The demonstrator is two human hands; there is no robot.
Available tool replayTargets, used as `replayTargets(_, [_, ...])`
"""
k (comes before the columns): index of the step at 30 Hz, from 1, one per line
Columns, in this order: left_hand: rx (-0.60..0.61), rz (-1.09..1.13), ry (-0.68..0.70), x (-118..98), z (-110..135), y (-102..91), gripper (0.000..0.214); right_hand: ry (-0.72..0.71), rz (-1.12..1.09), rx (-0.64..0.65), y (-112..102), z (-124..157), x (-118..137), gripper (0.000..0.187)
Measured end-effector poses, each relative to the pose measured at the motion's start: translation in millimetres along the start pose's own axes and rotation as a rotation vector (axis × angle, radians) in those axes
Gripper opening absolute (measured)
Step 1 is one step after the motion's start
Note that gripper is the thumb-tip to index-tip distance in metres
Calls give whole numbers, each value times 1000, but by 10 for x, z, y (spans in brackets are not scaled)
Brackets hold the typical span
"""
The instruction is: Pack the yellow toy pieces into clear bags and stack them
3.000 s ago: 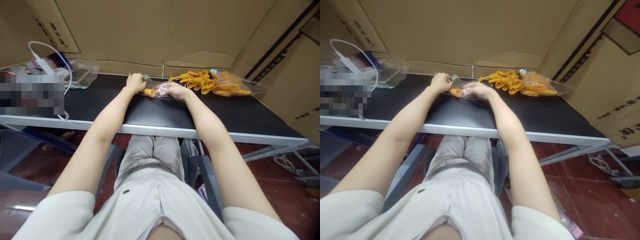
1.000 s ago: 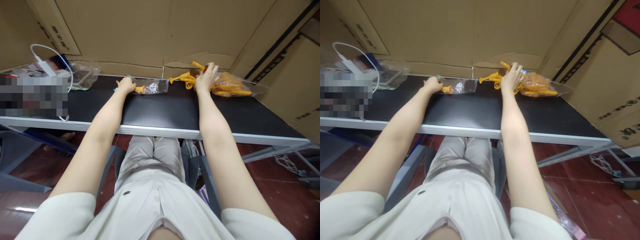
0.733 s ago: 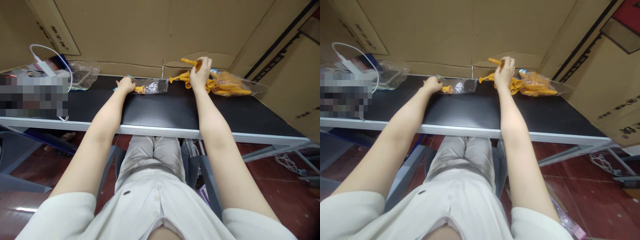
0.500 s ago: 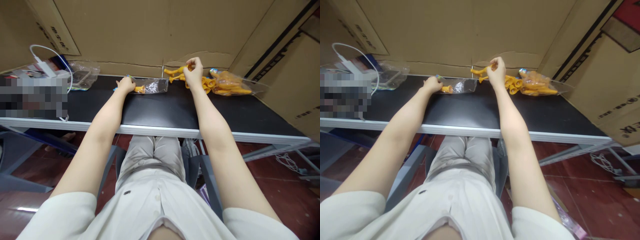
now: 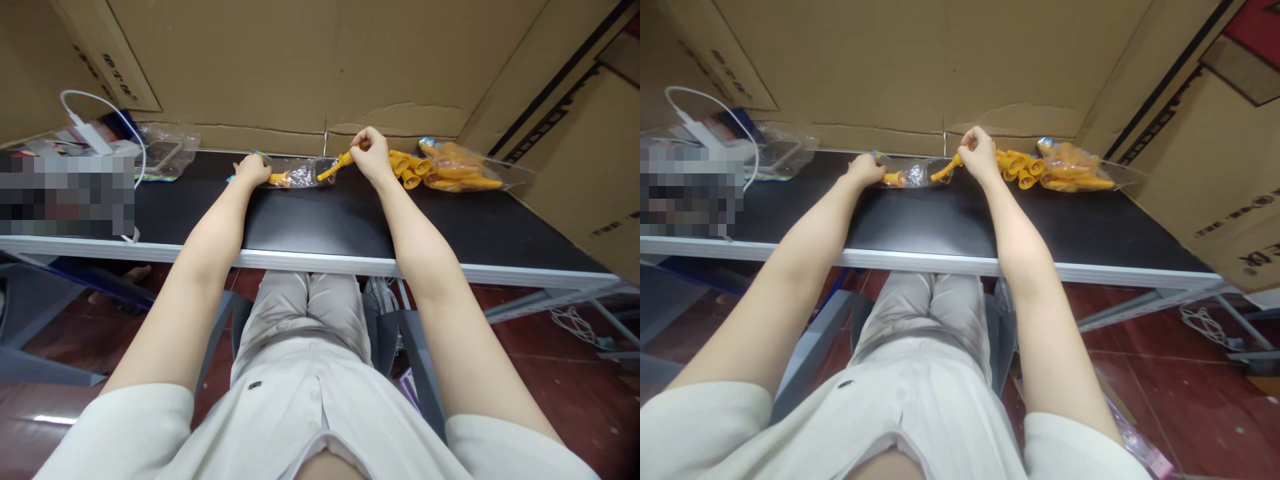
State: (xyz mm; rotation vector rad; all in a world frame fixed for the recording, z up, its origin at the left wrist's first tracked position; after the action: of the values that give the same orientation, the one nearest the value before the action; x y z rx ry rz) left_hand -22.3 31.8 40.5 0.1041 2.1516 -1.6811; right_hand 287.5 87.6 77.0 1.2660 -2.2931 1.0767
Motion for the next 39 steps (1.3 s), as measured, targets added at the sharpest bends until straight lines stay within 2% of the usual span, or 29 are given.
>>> replayTargets(4, [10,-31,17,-13,-2,7,54,37,48,53,-23,87,141,13])
replayTargets(7, [24,-19,54,-45,11,4,54,75,93,120,34,174,184,30])
replayTargets(9, [19,7,62,-60,22,-10,56,96,78,196,116,229,164,36])
replayTargets(13, [35,41,68,-83,39,-21,58,107,43,412,310,340,123,35])
replayTargets(15, [48,51,78,-96,48,-21,58,95,39,458,347,375,151,36])
replayTargets(21, [56,138,175,-187,89,-12,59,79,50,485,361,431,307,42])
replayTargets(27, [50,341,209,-284,40,87,51,-28,103,455,376,462,437,35])
replayTargets(32, [63,451,180,-332,9,156,51,-31,125,487,463,494,419,29])
replayTargets(39, [49,439,203,-387,68,93,45,19,152,408,571,503,384,24])
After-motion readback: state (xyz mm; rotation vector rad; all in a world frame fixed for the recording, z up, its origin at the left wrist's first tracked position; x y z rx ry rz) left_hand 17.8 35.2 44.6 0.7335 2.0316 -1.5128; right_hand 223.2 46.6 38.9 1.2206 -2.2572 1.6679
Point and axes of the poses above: each hand's wrist, its own z-axis away from the middle knuckle, its own y-axis out of the palm, x = y × z, the point moved 7 cm from there along -z, towards the middle knuckle, and after that the axes turned 4 degrees about -x, right-handed, at the moved point
